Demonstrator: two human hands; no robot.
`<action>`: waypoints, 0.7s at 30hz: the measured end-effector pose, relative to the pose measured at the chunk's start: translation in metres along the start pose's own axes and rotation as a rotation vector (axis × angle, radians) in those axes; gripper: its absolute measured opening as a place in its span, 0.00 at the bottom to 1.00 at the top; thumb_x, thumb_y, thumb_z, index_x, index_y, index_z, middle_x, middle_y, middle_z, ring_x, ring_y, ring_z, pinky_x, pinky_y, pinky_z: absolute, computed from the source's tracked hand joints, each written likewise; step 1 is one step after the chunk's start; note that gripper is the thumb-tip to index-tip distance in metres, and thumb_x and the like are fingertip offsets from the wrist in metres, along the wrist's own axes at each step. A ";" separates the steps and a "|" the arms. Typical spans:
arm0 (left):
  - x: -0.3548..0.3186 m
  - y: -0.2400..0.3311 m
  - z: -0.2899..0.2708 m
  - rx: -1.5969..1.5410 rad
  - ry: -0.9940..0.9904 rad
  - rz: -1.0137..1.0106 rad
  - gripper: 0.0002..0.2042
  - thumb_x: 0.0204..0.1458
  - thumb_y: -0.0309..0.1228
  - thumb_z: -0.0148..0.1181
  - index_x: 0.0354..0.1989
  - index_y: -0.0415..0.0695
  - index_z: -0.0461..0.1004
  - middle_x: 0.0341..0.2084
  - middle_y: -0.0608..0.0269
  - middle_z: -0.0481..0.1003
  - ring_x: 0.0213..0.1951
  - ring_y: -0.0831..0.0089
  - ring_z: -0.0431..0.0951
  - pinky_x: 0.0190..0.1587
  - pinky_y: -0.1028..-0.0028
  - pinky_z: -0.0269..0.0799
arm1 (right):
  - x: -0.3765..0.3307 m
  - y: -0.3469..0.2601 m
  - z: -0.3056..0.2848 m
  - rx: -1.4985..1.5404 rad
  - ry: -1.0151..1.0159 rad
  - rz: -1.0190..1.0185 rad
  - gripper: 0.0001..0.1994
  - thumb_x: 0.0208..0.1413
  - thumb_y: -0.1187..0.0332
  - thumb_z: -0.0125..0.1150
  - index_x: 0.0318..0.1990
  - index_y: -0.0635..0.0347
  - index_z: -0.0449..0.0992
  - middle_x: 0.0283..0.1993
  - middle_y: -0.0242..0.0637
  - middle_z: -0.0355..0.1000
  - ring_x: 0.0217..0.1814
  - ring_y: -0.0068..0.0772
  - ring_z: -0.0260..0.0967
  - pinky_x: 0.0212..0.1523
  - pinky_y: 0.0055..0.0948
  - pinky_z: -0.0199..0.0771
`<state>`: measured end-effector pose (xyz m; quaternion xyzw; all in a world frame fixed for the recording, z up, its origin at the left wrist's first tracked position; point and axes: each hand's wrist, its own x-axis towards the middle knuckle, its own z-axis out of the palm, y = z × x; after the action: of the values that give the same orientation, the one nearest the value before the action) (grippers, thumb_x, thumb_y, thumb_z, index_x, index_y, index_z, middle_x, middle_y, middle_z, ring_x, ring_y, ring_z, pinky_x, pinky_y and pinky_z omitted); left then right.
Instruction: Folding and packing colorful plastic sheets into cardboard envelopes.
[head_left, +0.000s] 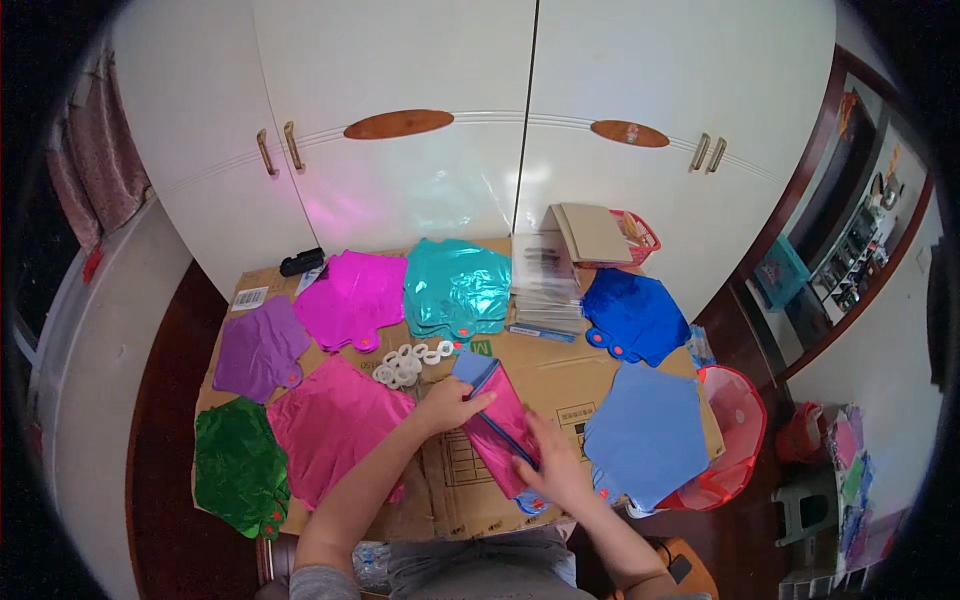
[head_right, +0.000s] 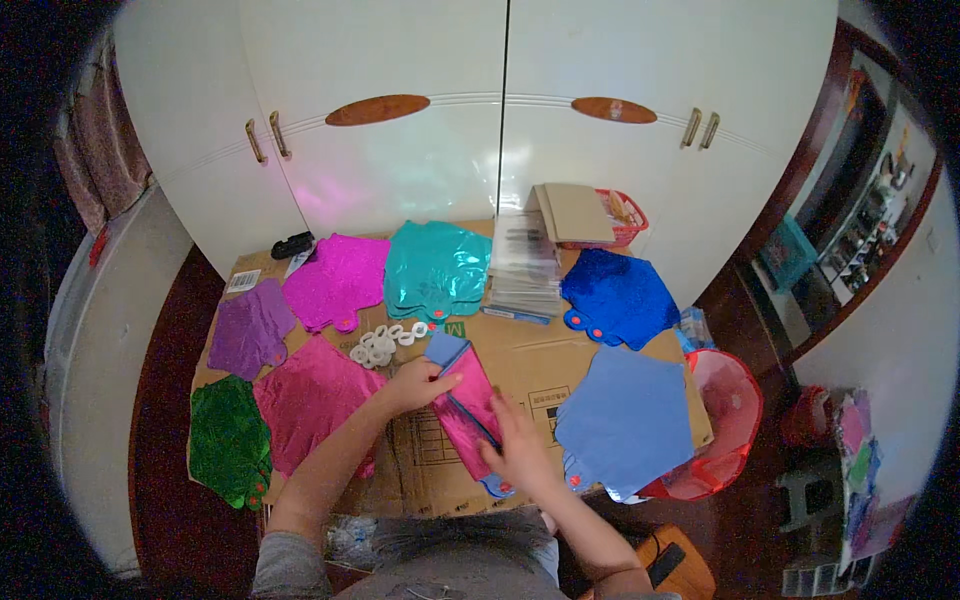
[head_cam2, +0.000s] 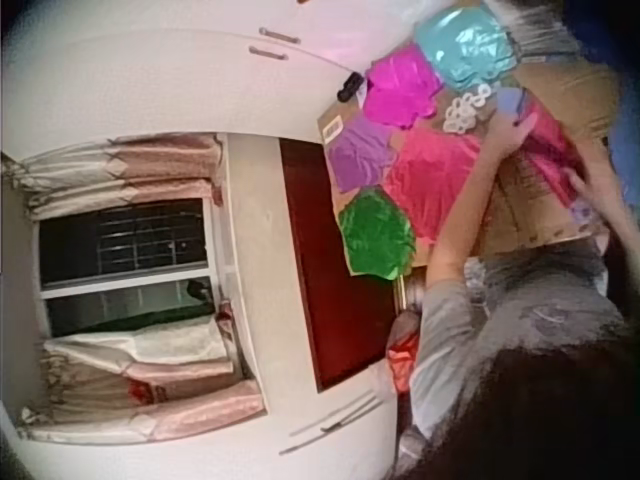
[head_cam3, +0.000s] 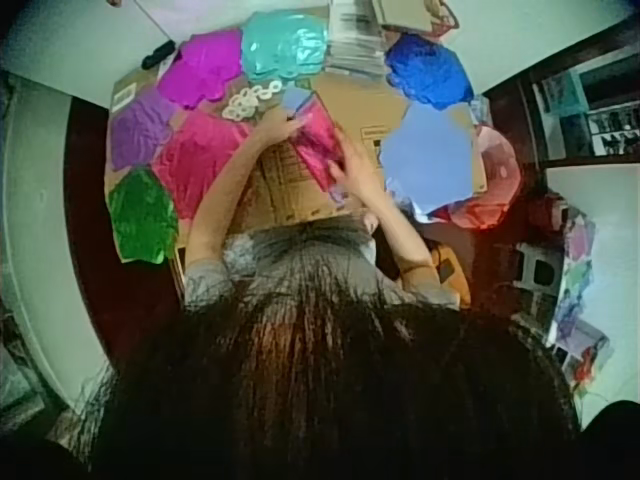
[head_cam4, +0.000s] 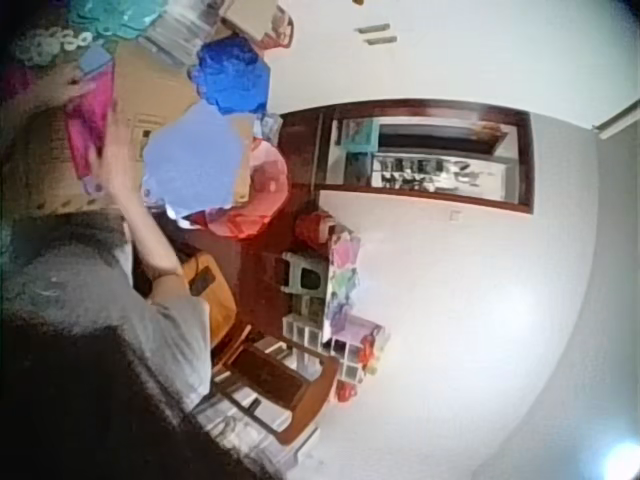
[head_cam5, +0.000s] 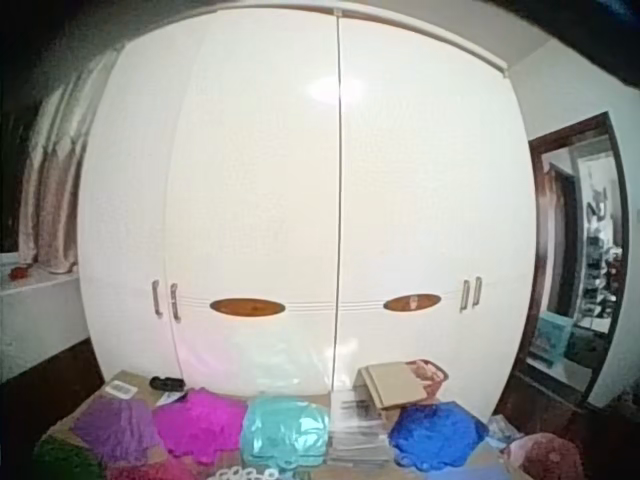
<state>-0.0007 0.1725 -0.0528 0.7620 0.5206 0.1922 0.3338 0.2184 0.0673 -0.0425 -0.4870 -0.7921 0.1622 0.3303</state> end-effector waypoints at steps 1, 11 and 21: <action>-0.002 0.004 -0.002 -0.034 -0.009 -0.060 0.19 0.52 0.44 0.55 0.20 0.38 0.73 0.22 0.51 0.70 0.31 0.60 0.71 0.33 0.64 0.66 | 0.009 0.003 -0.007 0.021 -0.015 0.022 0.34 0.45 0.68 0.63 0.61 0.66 0.56 0.52 0.55 0.67 0.55 0.53 0.65 0.58 0.40 0.63; -0.035 0.026 0.020 0.233 0.144 0.147 0.26 0.43 0.44 0.63 0.50 0.44 0.68 0.42 0.50 0.66 0.40 0.50 0.72 0.46 0.60 0.69 | 0.095 0.026 -0.021 0.277 -0.095 0.307 0.35 0.47 0.53 0.64 0.57 0.67 0.58 0.45 0.57 0.70 0.48 0.53 0.70 0.47 0.39 0.70; -0.047 0.023 0.031 0.463 0.223 0.342 0.29 0.44 0.49 0.61 0.52 0.43 0.69 0.50 0.47 0.64 0.56 0.50 0.62 0.57 0.52 0.56 | 0.127 0.084 0.000 -0.148 -0.254 0.345 0.17 0.37 0.61 0.68 0.33 0.63 0.77 0.36 0.52 0.74 0.40 0.54 0.72 0.41 0.43 0.72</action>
<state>0.0161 0.1141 -0.0552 0.8685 0.4484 0.2043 0.0548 0.2347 0.2186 -0.0450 -0.6136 -0.7422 0.2178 0.1587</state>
